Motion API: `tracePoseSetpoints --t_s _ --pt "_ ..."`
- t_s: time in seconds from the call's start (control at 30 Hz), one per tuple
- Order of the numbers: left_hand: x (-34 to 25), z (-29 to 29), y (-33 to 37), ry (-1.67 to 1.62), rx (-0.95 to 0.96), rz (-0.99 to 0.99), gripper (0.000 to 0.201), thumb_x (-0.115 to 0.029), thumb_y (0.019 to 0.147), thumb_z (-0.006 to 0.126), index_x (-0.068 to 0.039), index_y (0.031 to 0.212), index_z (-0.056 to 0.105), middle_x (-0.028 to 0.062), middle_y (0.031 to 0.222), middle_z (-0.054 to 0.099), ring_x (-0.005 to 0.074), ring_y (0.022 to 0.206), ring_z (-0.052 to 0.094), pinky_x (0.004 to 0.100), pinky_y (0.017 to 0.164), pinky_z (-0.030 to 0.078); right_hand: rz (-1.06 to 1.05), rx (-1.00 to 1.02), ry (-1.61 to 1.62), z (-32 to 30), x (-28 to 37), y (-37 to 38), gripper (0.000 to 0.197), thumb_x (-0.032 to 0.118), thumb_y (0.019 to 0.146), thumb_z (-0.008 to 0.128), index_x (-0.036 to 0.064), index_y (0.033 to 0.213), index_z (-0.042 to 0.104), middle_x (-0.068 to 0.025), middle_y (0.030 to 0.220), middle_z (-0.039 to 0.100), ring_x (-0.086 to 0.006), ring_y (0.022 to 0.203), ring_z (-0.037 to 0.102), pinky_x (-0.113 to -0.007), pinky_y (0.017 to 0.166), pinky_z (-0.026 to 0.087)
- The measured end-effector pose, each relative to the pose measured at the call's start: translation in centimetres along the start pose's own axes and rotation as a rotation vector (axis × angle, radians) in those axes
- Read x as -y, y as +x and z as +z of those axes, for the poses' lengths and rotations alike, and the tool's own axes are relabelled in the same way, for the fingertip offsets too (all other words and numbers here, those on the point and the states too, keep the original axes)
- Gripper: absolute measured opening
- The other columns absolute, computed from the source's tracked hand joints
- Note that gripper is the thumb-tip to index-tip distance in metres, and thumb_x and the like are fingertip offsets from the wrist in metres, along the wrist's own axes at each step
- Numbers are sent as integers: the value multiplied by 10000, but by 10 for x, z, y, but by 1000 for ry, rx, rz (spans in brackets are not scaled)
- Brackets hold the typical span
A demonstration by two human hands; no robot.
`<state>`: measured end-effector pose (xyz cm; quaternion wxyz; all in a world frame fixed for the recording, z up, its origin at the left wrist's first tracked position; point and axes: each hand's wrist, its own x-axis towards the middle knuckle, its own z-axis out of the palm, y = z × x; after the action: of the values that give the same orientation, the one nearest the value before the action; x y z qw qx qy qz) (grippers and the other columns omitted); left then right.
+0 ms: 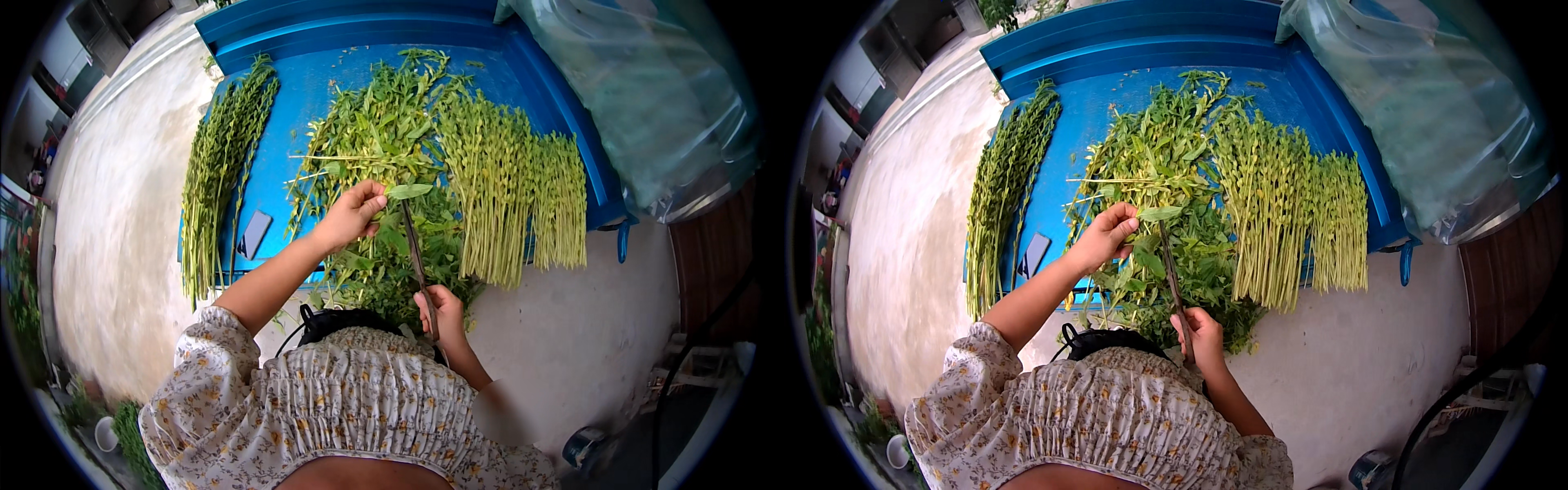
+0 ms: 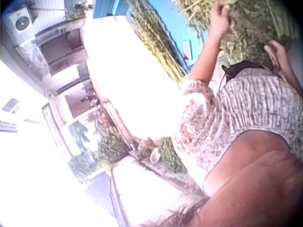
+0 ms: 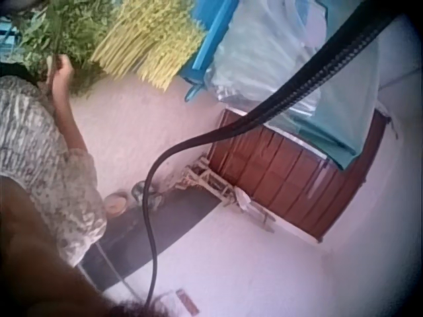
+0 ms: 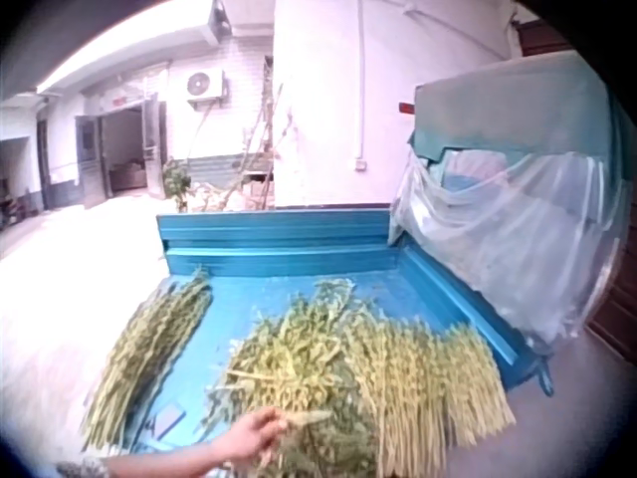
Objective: The person strips leaves from green plant stems by hand and with shears, placing the leaves in a pile and the bare stems in a separate bundle.
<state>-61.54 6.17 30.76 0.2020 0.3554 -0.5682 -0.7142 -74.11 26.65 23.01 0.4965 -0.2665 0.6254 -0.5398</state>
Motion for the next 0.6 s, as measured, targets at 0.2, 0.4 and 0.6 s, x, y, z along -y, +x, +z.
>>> tracePoseSetpoints --t_s 0.2,0.4,0.6 --pt "-11 -22 -7 -266 78 -16 118 -211 887 498 -115 948 464 -1 783 530 94 477 446 184 406 295 -9 -252 -412 -22 -44 95 238 209 816 605 -14 900 602 -58 627 594 -144 505 545 -266 461 407" --pt "-22 -20 -15 -354 49 -33 136 -216 870 520 -111 955 509 4 800 560 111 487 474 205 397 331 -225 -148 -1264 8 -36 175 209 152 853 521 -6 974 583 -115 784 599 -213 637 569 -309 488 432" --pt "-24 -27 -25 -398 60 -2 127 -215 866 529 -159 975 498 -8 818 567 65 515 485 178 380 332 -392 -45 15 53 60 140 204 193 852 551 -3 887 599 -77 802 598 -153 666 573 -248 557 454"
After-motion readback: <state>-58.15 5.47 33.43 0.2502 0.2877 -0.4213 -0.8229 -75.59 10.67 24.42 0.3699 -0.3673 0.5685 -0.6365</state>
